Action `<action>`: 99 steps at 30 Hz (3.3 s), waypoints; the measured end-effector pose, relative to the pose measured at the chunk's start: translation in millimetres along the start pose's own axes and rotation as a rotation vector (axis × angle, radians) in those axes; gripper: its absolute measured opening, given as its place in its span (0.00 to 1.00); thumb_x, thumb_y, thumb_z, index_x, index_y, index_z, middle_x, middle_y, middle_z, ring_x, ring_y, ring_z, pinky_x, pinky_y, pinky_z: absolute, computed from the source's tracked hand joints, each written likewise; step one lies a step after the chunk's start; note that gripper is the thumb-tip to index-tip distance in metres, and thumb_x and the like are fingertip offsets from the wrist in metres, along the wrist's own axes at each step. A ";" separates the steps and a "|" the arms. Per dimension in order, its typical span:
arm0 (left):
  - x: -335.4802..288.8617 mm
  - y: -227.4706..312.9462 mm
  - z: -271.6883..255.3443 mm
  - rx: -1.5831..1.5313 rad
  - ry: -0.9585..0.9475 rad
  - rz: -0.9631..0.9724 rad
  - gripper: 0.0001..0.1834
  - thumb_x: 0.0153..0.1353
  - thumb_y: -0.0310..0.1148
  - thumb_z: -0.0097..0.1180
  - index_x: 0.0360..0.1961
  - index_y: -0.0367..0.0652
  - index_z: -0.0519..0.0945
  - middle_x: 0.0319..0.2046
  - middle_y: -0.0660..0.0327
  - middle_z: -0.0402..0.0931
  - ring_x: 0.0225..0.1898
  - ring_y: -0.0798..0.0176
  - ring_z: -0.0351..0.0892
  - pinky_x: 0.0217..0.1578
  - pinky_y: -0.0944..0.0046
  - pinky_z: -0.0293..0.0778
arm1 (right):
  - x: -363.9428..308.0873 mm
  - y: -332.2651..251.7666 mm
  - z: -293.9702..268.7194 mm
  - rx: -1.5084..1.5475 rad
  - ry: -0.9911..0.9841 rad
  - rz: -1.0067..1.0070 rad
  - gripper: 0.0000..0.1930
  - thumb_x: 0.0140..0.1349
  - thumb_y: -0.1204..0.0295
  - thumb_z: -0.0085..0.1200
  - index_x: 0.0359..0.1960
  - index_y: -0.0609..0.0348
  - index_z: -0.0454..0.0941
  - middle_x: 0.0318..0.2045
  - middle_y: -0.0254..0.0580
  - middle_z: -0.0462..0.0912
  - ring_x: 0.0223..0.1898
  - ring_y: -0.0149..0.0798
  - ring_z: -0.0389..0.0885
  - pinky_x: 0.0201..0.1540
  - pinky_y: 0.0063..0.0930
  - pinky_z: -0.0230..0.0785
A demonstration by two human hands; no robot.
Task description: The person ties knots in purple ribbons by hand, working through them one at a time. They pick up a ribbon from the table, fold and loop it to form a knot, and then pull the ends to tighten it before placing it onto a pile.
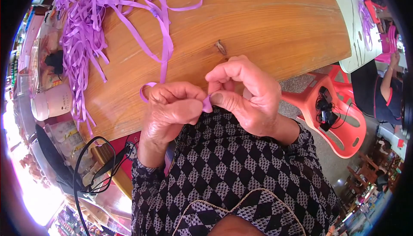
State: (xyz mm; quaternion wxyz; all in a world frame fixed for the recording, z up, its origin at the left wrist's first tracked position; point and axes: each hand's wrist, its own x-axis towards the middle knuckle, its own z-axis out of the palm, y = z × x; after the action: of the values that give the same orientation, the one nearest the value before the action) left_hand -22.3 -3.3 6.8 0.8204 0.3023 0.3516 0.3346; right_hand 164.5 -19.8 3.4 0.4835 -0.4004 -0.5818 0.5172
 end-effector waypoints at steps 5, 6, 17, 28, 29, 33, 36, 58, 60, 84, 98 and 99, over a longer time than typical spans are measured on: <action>0.9 1.0 -2.4 -0.001 -0.045 -0.069 0.08 0.46 0.24 0.60 0.28 0.30 0.79 0.24 0.57 0.78 0.20 0.73 0.70 0.21 0.76 0.66 | 0.3 -0.6 0.6 -0.077 -0.012 -0.029 0.11 0.53 0.83 0.56 0.38 0.69 0.72 0.29 0.36 0.74 0.31 0.25 0.74 0.34 0.16 0.68; 0.7 0.4 -2.2 -0.063 -0.047 -0.091 0.08 0.45 0.24 0.60 0.28 0.30 0.79 0.24 0.57 0.78 0.20 0.73 0.71 0.21 0.76 0.66 | 0.2 0.0 3.7 0.096 0.031 0.065 0.10 0.53 0.83 0.56 0.37 0.69 0.72 0.28 0.36 0.74 0.30 0.25 0.74 0.34 0.16 0.68; 0.0 -1.0 7.8 -0.075 0.121 -0.066 0.09 0.47 0.22 0.61 0.31 0.30 0.80 0.23 0.59 0.78 0.19 0.74 0.71 0.21 0.76 0.66 | 3.8 -1.2 -2.0 -0.075 0.113 0.080 0.09 0.52 0.85 0.55 0.36 0.69 0.74 0.29 0.39 0.76 0.30 0.28 0.74 0.32 0.18 0.67; -7.5 -10.4 21.8 0.191 0.247 0.252 0.06 0.53 0.23 0.59 0.33 0.33 0.80 0.25 0.64 0.78 0.26 0.76 0.73 0.28 0.78 0.68 | -3.2 -0.6 -4.3 -0.298 0.062 -0.223 0.08 0.50 0.80 0.60 0.31 0.67 0.76 0.28 0.41 0.77 0.28 0.31 0.71 0.28 0.20 0.62; -9.2 -9.9 21.3 0.273 0.239 0.255 0.07 0.54 0.23 0.58 0.34 0.33 0.80 0.27 0.64 0.78 0.28 0.76 0.73 0.29 0.77 0.69 | -3.4 -1.4 -4.5 -0.299 0.062 -0.225 0.08 0.50 0.80 0.60 0.31 0.67 0.76 0.28 0.41 0.77 0.28 0.31 0.71 0.28 0.20 0.62; -11.4 -1.7 27.5 0.251 0.166 0.213 0.10 0.55 0.22 0.56 0.40 0.33 0.78 0.32 0.64 0.78 0.33 0.76 0.73 0.33 0.77 0.69 | -3.6 -0.3 -6.8 -0.238 0.085 -0.166 0.06 0.51 0.82 0.58 0.30 0.68 0.75 0.29 0.41 0.77 0.28 0.30 0.71 0.28 0.20 0.62; -16.3 2.3 21.1 0.394 0.134 0.210 0.13 0.56 0.21 0.55 0.44 0.34 0.77 0.33 0.64 0.77 0.36 0.77 0.72 0.36 0.78 0.68 | -4.4 3.0 -4.6 -0.096 0.128 -0.121 0.05 0.52 0.83 0.57 0.31 0.69 0.75 0.33 0.42 0.76 0.31 0.29 0.73 0.32 0.20 0.65; -16.6 12.4 20.9 1.110 0.295 0.425 0.16 0.50 0.22 0.60 0.42 0.35 0.75 0.29 0.67 0.76 0.31 0.75 0.70 0.32 0.76 0.65 | -4.9 -2.0 3.4 0.495 0.179 0.174 0.04 0.52 0.87 0.53 0.27 0.67 0.73 0.34 0.47 0.75 0.34 0.31 0.74 0.37 0.21 0.67; -11.2 19.7 27.1 1.126 0.135 0.496 0.18 0.50 0.21 0.59 0.44 0.34 0.73 0.35 0.64 0.76 0.35 0.72 0.71 0.36 0.74 0.68 | -5.8 1.2 4.5 0.425 0.143 0.101 0.04 0.52 0.87 0.53 0.28 0.67 0.73 0.34 0.47 0.75 0.34 0.31 0.74 0.37 0.20 0.67; -6.8 1.6 40.2 0.590 0.310 0.310 0.07 0.54 0.22 0.59 0.36 0.32 0.80 0.27 0.63 0.79 0.28 0.76 0.74 0.30 0.77 0.71 | -2.2 2.3 -4.4 -0.133 0.133 -0.240 0.07 0.51 0.84 0.57 0.32 0.68 0.75 0.36 0.49 0.77 0.34 0.32 0.72 0.35 0.21 0.66; -3.6 13.5 34.6 0.408 0.267 0.119 0.07 0.50 0.22 0.62 0.32 0.32 0.81 0.26 0.63 0.79 0.27 0.76 0.75 0.28 0.78 0.70 | 8.3 -2.1 -12.2 -0.287 0.018 -0.365 0.18 0.44 0.78 0.63 0.40 0.65 0.77 0.37 0.45 0.78 0.36 0.37 0.74 0.35 0.26 0.68; -2.6 15.7 35.5 0.345 0.260 0.040 0.07 0.50 0.23 0.63 0.31 0.32 0.81 0.25 0.63 0.79 0.26 0.76 0.75 0.28 0.78 0.70 | 8.9 -2.2 -12.3 -0.326 -0.022 -0.383 0.19 0.42 0.76 0.65 0.40 0.63 0.78 0.36 0.44 0.78 0.34 0.37 0.74 0.34 0.27 0.67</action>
State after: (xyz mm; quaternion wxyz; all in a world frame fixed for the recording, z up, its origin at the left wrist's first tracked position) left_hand -1.3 -5.2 39.4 0.6975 0.3995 0.5003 0.3218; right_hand 174.7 -8.9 6.8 0.4955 -0.3497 -0.7280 0.3198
